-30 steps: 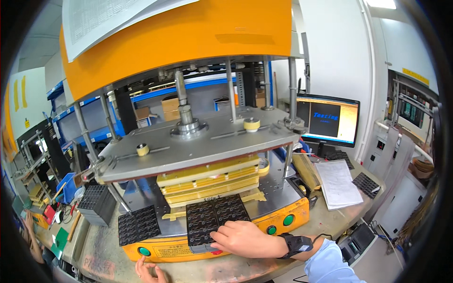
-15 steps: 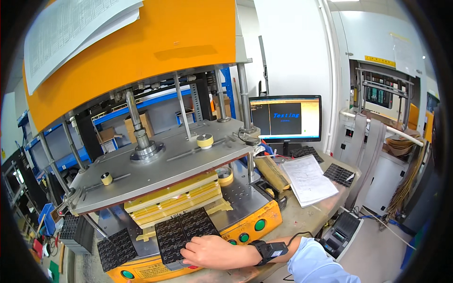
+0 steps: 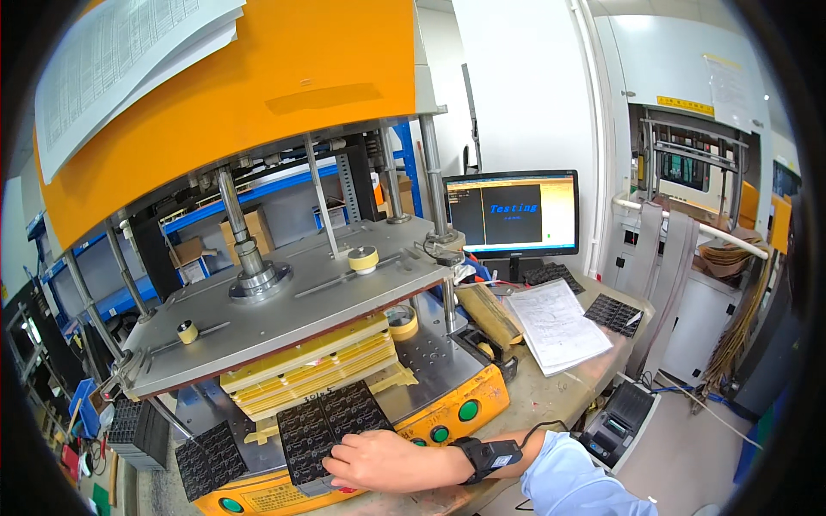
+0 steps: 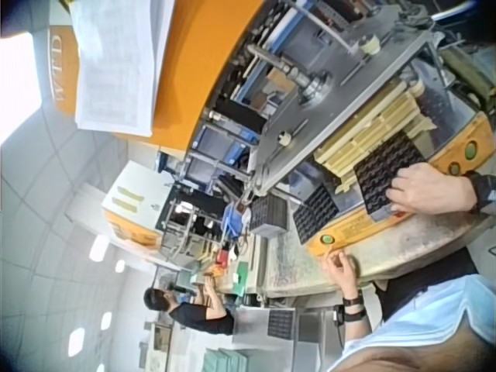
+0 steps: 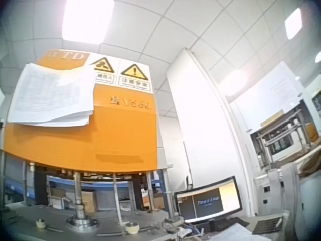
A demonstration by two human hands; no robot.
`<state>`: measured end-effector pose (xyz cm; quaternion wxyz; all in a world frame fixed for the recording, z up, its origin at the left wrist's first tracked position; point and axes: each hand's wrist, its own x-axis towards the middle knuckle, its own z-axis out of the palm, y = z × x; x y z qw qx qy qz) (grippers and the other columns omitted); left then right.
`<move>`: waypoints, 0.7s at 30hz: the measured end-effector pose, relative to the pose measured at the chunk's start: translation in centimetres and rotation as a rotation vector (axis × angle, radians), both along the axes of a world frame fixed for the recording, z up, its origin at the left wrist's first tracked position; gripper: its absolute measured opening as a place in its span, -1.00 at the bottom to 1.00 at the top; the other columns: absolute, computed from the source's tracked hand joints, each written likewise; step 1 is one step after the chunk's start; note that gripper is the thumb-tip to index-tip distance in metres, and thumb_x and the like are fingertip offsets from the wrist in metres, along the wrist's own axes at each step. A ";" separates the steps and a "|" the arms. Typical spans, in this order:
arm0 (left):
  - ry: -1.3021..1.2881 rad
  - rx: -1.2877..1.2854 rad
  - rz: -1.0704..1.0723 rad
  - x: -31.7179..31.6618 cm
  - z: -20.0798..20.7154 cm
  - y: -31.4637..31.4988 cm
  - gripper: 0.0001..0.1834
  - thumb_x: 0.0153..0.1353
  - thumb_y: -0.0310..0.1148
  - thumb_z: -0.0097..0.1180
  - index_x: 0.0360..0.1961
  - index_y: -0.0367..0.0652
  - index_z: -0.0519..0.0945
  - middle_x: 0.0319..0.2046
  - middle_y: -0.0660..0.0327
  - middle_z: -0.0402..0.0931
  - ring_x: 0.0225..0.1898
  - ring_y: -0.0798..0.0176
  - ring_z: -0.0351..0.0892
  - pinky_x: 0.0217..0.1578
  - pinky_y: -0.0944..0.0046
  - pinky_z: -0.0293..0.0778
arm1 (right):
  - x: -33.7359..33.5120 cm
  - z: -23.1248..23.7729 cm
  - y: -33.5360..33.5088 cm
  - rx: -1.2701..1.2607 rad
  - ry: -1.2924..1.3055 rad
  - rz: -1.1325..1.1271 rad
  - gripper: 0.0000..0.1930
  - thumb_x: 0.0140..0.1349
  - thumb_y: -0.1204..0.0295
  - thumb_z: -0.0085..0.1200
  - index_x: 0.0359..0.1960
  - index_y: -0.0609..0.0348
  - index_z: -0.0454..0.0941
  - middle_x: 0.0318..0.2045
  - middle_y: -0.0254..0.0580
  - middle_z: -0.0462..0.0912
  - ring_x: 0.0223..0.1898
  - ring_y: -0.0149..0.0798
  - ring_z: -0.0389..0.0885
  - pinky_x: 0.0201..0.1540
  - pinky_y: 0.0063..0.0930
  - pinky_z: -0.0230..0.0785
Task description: Checking and testing small electronic components by loading trays into a press machine and monitoring results on a computer screen.
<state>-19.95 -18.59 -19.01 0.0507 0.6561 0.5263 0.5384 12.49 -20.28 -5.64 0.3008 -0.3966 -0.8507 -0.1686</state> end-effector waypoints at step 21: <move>-0.088 -0.041 0.017 -1.3 -2.9 0.8 -0.74 0.46 -0.26 -0.02 -0.22 -0.27 0.53 -0.36 0.14 0.58 -0.29 0.24 0.54 -0.18 0.29 0.47 | 4.4 8.3 3.0 0.222 0.331 0.010 -0.30 0.33 0.21 0.11 0.43 0.17 0.15 0.41 0.06 0.22 0.41 0.11 0.20 0.43 0.06 0.02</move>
